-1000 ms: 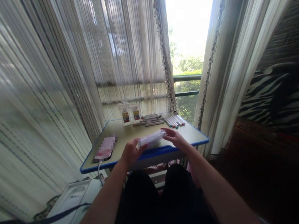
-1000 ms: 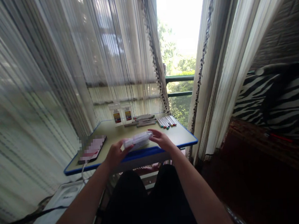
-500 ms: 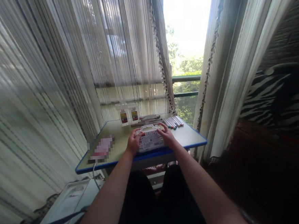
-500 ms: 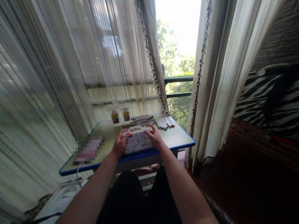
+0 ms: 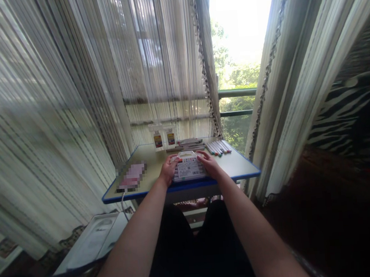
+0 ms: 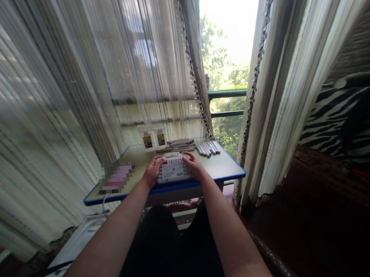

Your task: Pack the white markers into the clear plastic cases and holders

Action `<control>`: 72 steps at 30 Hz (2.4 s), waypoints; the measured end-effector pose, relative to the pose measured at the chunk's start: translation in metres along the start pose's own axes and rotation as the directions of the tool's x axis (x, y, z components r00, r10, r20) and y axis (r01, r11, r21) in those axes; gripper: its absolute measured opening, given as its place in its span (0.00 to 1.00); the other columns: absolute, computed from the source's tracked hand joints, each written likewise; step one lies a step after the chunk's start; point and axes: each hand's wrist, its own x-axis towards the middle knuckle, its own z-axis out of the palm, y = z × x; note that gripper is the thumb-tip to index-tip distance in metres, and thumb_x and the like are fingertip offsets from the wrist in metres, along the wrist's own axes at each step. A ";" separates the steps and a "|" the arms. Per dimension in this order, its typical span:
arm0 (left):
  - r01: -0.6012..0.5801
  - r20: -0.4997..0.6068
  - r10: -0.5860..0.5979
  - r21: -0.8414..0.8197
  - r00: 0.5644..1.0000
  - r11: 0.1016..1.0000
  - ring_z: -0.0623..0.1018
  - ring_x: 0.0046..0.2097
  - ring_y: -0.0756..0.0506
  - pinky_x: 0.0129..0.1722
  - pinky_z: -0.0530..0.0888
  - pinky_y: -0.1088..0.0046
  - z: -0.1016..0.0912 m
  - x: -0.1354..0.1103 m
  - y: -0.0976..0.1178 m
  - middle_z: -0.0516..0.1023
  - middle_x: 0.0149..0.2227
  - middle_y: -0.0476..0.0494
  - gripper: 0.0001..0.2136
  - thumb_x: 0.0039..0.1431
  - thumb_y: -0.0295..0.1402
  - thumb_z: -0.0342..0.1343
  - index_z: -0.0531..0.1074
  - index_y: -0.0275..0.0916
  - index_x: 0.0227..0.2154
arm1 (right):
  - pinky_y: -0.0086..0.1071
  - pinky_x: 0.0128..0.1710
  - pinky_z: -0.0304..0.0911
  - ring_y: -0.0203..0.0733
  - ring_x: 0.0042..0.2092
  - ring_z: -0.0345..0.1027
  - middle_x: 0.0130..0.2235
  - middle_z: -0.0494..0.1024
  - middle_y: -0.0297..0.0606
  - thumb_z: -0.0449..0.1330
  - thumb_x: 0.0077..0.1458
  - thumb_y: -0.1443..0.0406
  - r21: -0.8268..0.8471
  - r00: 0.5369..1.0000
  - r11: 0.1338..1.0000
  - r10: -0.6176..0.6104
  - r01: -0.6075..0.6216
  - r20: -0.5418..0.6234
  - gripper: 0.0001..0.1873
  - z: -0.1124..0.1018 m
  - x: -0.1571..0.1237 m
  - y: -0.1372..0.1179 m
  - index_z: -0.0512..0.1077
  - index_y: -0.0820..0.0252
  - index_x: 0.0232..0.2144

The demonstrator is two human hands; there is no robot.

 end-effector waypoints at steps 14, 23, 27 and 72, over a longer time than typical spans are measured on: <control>-0.003 0.018 0.003 -0.010 1.000 1.000 0.75 0.23 0.51 0.24 0.74 0.76 0.001 0.000 -0.003 0.75 0.24 0.53 0.13 0.52 0.35 0.59 0.64 0.41 0.40 | 0.29 0.28 0.64 0.36 0.27 0.68 0.25 0.70 0.26 0.66 0.36 0.50 0.009 1.000 1.000 -0.004 0.004 -0.028 0.27 0.003 -0.005 -0.003 0.67 0.53 0.39; 0.010 0.044 -0.010 -0.013 0.999 1.000 0.75 0.23 0.49 0.23 0.74 0.73 0.001 0.000 -0.003 0.75 0.23 0.53 0.11 0.55 0.33 0.56 0.63 0.41 0.40 | 0.29 0.27 0.64 0.35 0.26 0.67 0.24 0.70 0.25 0.66 0.35 0.51 0.034 0.999 0.999 0.009 -0.008 -0.042 0.27 0.004 -0.004 -0.003 0.67 0.53 0.38; 0.003 0.066 -0.002 -0.022 0.998 1.000 0.75 0.23 0.50 0.24 0.74 0.74 0.000 0.003 -0.006 0.74 0.23 0.53 0.13 0.53 0.36 0.58 0.63 0.41 0.40 | 0.30 0.26 0.63 0.36 0.26 0.68 0.24 0.71 0.26 0.67 0.34 0.51 0.041 0.998 0.999 0.020 -0.018 -0.054 0.27 0.003 -0.003 -0.002 0.68 0.53 0.37; -0.304 0.011 0.307 0.179 0.952 0.936 0.74 0.27 0.50 0.28 0.72 0.76 -0.001 0.003 -0.010 0.74 0.26 0.51 0.14 0.51 0.40 0.61 0.68 0.40 0.38 | 0.33 0.34 0.64 0.40 0.34 0.69 0.32 0.75 0.32 0.64 0.43 0.50 -0.073 0.982 0.986 -0.158 0.151 -0.105 0.25 0.002 -0.005 -0.002 0.71 0.53 0.43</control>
